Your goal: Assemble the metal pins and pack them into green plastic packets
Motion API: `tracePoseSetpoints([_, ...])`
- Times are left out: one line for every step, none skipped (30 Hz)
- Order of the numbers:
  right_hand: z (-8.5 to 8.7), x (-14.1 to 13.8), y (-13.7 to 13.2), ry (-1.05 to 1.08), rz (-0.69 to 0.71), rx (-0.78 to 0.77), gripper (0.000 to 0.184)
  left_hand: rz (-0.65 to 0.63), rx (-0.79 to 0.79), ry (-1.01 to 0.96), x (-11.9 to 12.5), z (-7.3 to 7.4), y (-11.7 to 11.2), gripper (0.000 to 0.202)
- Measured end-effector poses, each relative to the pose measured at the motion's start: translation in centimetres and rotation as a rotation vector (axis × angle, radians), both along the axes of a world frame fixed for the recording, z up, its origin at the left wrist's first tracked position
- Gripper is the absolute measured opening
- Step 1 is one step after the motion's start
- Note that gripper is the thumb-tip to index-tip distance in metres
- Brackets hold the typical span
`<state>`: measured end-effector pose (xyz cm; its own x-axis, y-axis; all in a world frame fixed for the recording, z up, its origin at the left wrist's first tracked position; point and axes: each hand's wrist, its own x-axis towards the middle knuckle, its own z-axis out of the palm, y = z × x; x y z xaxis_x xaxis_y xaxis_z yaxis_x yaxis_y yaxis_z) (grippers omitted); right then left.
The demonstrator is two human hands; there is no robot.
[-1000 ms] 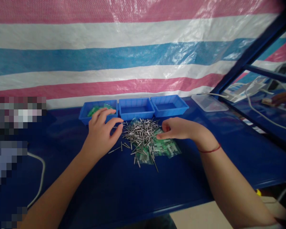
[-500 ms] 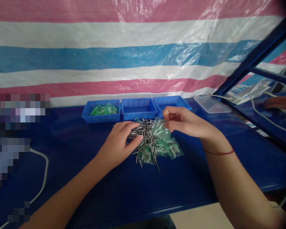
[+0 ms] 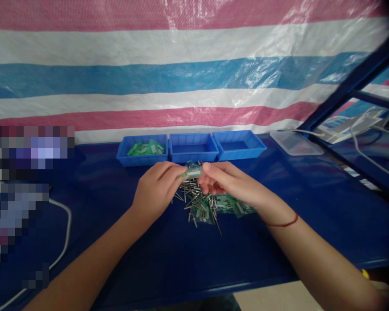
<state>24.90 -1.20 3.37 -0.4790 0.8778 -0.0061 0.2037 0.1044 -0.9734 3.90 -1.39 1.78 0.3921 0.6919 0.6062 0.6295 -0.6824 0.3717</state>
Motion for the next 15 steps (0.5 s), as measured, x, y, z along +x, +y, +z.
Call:
tracePoseSetpoints([-0.2,-0.5,-0.1,0.040,-0.011,-0.043,0.046,-0.026,0.073,0.065,-0.2,0.1,0.0,0.016])
tracePoseSetpoints([-0.5,-0.9,-0.1,0.078,-0.041,-0.067,0.042,-0.049,0.129,0.117,-0.3,0.2,0.0,0.018])
tracePoseSetpoints([-0.8,-1.2,-0.1,0.108,-0.076,-0.067,0.038,-0.061,0.170,0.154,-0.4,0.3,0.0,0.020])
tracePoseSetpoints([-1.0,-1.5,-0.1,0.124,-0.106,-0.042,0.034,-0.057,0.192,0.171,-0.4,0.3,0.0,0.023])
tracePoseSetpoints([-1.2,-1.6,0.0,0.128,-0.132,0.013,0.030,-0.033,0.192,0.162,-0.3,0.4,0.0,0.026])
tracePoseSetpoints([-1.3,-1.5,0.1,0.112,-0.154,0.102,0.028,0.002,0.162,0.126,-0.3,0.4,0.0,0.030])
tracePoseSetpoints([-1.4,-1.4,0.2,0.074,-0.173,0.222,0.025,0.043,0.097,0.061,-0.2,0.4,0.1,0.033])
tracePoseSetpoints([-1.5,-1.3,0.2,0.018,-0.196,0.368,0.023,0.078,-0.008,-0.028,-0.1,0.3,0.2,0.034])
tracePoseSetpoints([-1.5,-1.1,0.2,-0.051,-0.220,0.525,0.021,0.099,-0.147,-0.136,0.0,0.2,0.3,0.034])
tracePoseSetpoints([-1.4,-1.0,0.2,-0.128,-0.237,0.679,0.018,0.096,-0.316,-0.250,0.1,0.1,0.4,0.032])
tracePoseSetpoints([-1.4,-0.8,0.1,-0.201,-0.242,0.819,0.016,0.073,-0.505,-0.366,0.2,0.1,0.6,0.033])
tracePoseSetpoints([-1.4,-0.8,0.0,-0.266,-0.234,0.937,0.015,0.035,-0.698,-0.474,0.3,0.0,0.7,0.038])
tracePoseSetpoints([-1.3,-0.7,-0.1,-0.319,-0.215,1.028,0.016,-0.012,-0.873,-0.571,0.5,0.1,0.7,0.045])
tracePoseSetpoints([-1.3,-0.7,-0.2,-0.365,-0.189,1.092,0.016,-0.063,-1.011,-0.653,0.7,0.1,0.7,0.050])
tracePoseSetpoints([-1.3,-0.7,-0.3,-0.404,-0.162,1.136,0.018,-0.103,-1.090,-0.721,0.9,0.2,0.6,0.048])
